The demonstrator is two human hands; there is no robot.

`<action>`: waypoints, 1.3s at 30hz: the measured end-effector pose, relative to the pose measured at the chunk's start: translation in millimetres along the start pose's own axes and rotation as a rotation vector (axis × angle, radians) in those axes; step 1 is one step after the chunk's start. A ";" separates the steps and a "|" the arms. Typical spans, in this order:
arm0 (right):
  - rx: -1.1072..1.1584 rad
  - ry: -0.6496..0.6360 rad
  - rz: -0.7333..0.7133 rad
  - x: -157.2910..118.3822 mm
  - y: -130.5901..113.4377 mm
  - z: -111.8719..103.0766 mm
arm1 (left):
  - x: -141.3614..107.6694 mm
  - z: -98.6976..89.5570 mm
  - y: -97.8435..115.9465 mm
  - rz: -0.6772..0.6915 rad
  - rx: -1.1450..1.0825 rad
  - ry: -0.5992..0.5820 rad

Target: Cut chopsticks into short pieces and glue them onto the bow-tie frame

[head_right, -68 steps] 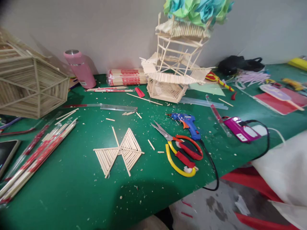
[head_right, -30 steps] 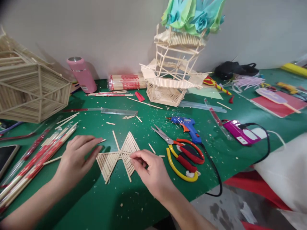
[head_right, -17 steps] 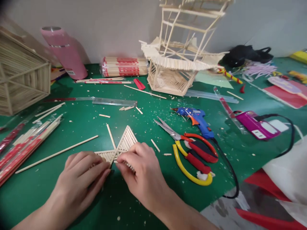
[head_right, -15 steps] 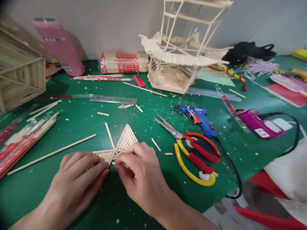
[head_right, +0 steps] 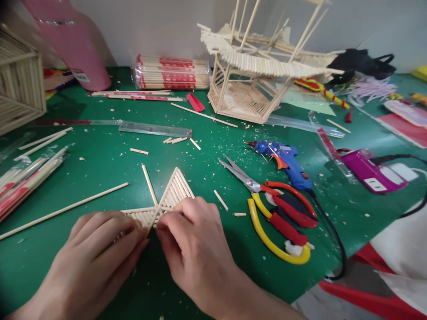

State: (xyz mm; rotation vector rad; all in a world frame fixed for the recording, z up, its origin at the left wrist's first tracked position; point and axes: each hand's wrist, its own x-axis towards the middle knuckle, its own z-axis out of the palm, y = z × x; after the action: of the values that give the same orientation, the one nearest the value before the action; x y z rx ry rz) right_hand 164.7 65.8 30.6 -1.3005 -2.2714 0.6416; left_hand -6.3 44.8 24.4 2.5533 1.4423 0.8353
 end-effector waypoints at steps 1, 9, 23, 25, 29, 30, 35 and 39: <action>0.002 -0.004 0.004 0.0 0.2 0.2 | 0.3 0.0 -0.1 0.004 0.001 0.003; 0.008 -0.005 0.010 2.7 0.1 0.1 | 1.3 1.7 0.2 -0.022 -0.008 0.010; 0.004 0.016 0.032 2.9 1.5 1.3 | -3.1 4.2 -3.1 -0.045 -0.028 -0.059; 0.005 0.018 0.032 3.0 1.6 1.3 | -3.0 4.9 -2.2 -0.053 -0.020 -0.054; 0.044 0.034 0.037 2.1 2.7 1.2 | -2.2 6.5 -0.3 -0.085 0.012 -0.053; 0.056 0.036 0.040 1.7 3.0 1.1 | -1.7 6.9 0.1 -0.087 0.016 -0.057; 0.087 0.033 0.041 0.9 3.5 0.1 | 1.1 8.3 1.6 -0.084 0.012 -0.065; 0.094 0.025 0.040 1.3 2.3 -1.1 | 1.8 8.6 2.4 -0.066 0.018 -0.066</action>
State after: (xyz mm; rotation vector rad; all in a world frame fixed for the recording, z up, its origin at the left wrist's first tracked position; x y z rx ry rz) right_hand 166.3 68.2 30.3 -1.3045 -2.1724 0.7329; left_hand 0.5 46.6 18.7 2.5052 1.5126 0.7248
